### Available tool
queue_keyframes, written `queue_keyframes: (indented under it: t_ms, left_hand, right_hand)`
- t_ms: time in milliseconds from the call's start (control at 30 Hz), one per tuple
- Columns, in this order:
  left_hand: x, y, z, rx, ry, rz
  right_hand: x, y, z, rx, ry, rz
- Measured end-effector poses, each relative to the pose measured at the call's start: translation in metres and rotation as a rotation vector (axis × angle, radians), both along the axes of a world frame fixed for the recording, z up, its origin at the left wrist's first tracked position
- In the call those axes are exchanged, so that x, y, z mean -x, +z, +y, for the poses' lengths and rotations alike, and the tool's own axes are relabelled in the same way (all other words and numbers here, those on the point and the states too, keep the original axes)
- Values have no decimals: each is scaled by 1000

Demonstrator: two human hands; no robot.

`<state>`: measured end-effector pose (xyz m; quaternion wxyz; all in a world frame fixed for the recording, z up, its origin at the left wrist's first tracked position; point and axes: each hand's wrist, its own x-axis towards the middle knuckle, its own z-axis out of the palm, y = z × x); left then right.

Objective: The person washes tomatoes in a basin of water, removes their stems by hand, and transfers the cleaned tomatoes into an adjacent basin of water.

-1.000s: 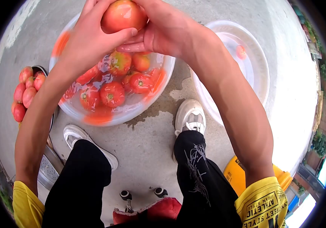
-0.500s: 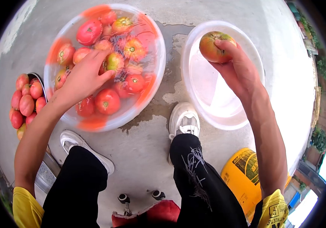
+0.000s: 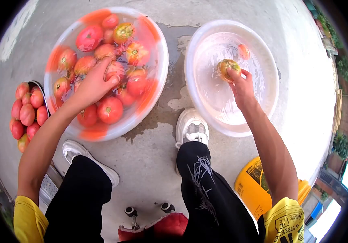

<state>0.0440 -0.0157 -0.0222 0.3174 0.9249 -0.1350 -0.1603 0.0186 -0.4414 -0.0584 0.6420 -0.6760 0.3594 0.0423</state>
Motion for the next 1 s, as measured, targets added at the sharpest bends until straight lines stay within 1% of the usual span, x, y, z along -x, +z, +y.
queue_keyframes:
  t_ms: [33, 67, 100, 133, 167, 200, 233, 267, 300, 367, 400, 433, 467, 500, 533, 567, 633, 667, 700, 733, 767, 800, 833, 867, 933, 1000]
  left_hand:
    - [-1, -3, 3, 1, 3, 1]
    - [-3, -8, 8, 186, 112, 64]
    - [-6, -11, 12, 371, 220, 127]
    - [-12, -13, 15, 524, 326, 346]
    - [-11, -15, 18, 525, 331, 346]
    - [-10, -3, 14, 737, 459, 533]
    - [-10, 4, 13, 950, 588, 720]
    - [-11, 2, 17, 1006, 575, 752]
    - [-10, 6, 17, 1008, 578, 748]
    - [-7, 18, 14, 993, 639, 820]
    - [-6, 17, 14, 995, 643, 818]
    - [-5, 14, 14, 965, 591, 797]
    - [-4, 12, 14, 935, 539, 777]
    - [-3, 10, 13, 935, 540, 777]
    - [-2, 9, 12, 945, 551, 783]
    - [-1, 7, 12, 955, 564, 787]
    - [0, 1, 10, 995, 576, 812]
    - [2, -3, 8, 1041, 585, 838]
    - [5, -7, 6, 1039, 591, 837]
    - [7, -11, 3, 982, 627, 765]
    - [8, -14, 1, 924, 661, 693]
    - [9, -11, -4, 828, 751, 661]
    - [9, -9, -5, 830, 750, 658]
    - [11, -8, -6, 837, 793, 631]
    - [13, -6, -4, 843, 836, 604]
    - [14, 3, -1, 905, 792, 526]
  right_hand:
    - [-1, 3, -1, 115, 66, 46]
    - [-2, 5, -2, 231, 130, 90]
    - [-3, 8, 0, 232, 132, 91]
    - [-4, 10, 4, 569, 208, 89]
    - [-5, 12, 8, 906, 284, 85]
    - [-5, 15, 19, 1093, 261, -66]
    - [-6, 25, 33, 1092, 266, -69]
    - [-9, 37, 47, 996, 322, -162]
    - [-11, 50, 65, 897, 375, -253]
    - [-11, 75, 114, 713, 497, -294]
    - [-9, 79, 135, 586, 583, -369]
    - [-6, 93, 160, 548, 689, -360]
    - [-6, 97, 181, 520, 794, -444]
    - [-8, 98, 197, 553, 966, -441]
    - [-7, 88, 214, 521, 1023, -541]
    - [-8, 77, 226, 550, 1105, -605]
    - [-8, 60, 254, 455, 1046, -478]
    - [-10, 55, 262, 447, 1049, -479]
    - [-15, 52, 269, 324, 1015, -316]
    - [-20, 49, 273, 206, 975, -157]
    - [-23, 45, 274, 207, 977, -158]
    - [-25, 42, 276, 9, 934, -98]
    - [-27, 39, 276, -186, 886, -38]
    - [-26, 37, 276, -185, 887, -39]
    - [-20, 41, 278, -571, 782, -66]
    - [-19, 44, 280, -570, 784, -111]
